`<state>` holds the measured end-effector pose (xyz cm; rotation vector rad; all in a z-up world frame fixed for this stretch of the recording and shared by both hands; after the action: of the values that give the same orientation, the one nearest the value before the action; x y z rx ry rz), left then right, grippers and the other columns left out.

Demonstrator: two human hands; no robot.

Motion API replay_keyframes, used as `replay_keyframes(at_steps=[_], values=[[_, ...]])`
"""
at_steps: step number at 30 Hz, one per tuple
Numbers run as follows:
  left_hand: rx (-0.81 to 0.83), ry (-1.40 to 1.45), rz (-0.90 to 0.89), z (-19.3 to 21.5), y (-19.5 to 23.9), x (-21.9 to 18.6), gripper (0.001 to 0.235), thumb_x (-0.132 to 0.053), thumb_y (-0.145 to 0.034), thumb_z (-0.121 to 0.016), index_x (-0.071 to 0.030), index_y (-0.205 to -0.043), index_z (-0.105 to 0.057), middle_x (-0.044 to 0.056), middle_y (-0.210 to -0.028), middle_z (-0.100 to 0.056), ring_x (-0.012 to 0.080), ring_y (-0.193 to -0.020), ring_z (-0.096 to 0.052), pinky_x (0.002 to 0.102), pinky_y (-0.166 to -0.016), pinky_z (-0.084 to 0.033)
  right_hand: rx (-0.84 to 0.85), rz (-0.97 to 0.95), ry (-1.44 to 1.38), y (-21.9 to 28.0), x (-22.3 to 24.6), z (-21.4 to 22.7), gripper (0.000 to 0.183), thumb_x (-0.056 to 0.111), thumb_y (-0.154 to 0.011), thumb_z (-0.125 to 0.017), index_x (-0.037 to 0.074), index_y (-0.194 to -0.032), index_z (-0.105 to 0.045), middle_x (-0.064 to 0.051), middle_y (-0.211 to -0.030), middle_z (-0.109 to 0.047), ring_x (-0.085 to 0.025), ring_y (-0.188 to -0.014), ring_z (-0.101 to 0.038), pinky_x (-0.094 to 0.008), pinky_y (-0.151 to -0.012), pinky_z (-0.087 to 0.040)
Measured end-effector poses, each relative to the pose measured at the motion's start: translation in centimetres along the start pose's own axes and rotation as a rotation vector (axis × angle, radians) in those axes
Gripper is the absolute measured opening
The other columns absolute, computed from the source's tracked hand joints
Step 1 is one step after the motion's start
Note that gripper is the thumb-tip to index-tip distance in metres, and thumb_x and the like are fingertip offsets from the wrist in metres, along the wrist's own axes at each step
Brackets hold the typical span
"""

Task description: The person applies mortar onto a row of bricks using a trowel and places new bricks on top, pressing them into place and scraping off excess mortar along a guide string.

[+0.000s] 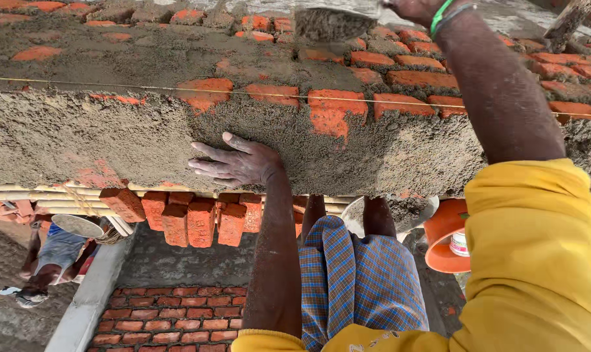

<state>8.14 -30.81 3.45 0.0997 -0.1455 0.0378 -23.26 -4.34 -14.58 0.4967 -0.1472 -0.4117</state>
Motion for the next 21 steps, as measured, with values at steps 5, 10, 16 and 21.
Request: replay_keyframes(at_steps=[5,10,16,21], values=[[0.012,-0.002,-0.014,-0.3,0.2,0.0,0.075,-0.069,-0.108,-0.013,-0.026,-0.168,-0.021,0.015,-0.176,-0.007,0.0362,-0.164,-0.011,0.067,-0.127,-0.017,0.093,0.057,0.325,-13.1,11.7,-8.6,0.026,0.025,-0.106,-0.06,0.01,-0.092,-0.076,-0.002,-0.06,-0.063,-0.009,-0.046,-0.054,-0.032,-0.038,-0.045],[0.038,-0.009,-0.025,0.5,0.3,0.0,0.075,-0.068,-0.108,-0.013,-0.024,-0.169,-0.02,0.017,-0.176,-0.004,0.0375,-0.164,-0.008,0.066,-0.128,-0.016,0.013,0.253,0.339,-11.2,10.2,-6.6,0.017,0.021,-0.103,-0.068,0.011,-0.092,-0.075,0.0,-0.063,-0.064,-0.01,-0.055,-0.059,-0.032,-0.04,-0.044],[0.086,0.04,-0.003,1.1,0.0,-0.1,0.076,-0.068,-0.108,-0.011,-0.023,-0.169,-0.018,0.017,-0.176,-0.003,0.0358,-0.165,-0.007,0.067,-0.128,-0.014,0.033,0.366,0.372,-4.0,9.6,8.5,0.018,0.021,-0.091,-0.07,0.015,-0.108,-0.073,0.0,-0.067,-0.068,-0.013,-0.057,-0.065,-0.033,-0.042,-0.05],[0.092,0.01,0.001,1.3,0.5,-1.0,0.076,-0.067,-0.108,-0.01,-0.024,-0.169,-0.018,0.015,-0.176,-0.003,0.0361,-0.164,-0.005,0.066,-0.129,-0.013,0.335,0.335,0.084,0.5,8.9,19.6,0.013,0.018,-0.094,-0.071,0.011,-0.105,-0.071,-0.005,-0.076,-0.069,-0.02,-0.072,-0.072,-0.038,-0.06,-0.056]])
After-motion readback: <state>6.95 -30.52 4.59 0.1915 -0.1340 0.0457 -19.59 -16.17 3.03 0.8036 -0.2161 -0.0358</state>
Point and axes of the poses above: each hand's wrist, its own y-axis away from the middle knuckle, its own z-axis out of the back of the hand, x = y × z, the point moved 2 cm from there along -y, towards the middle knuckle
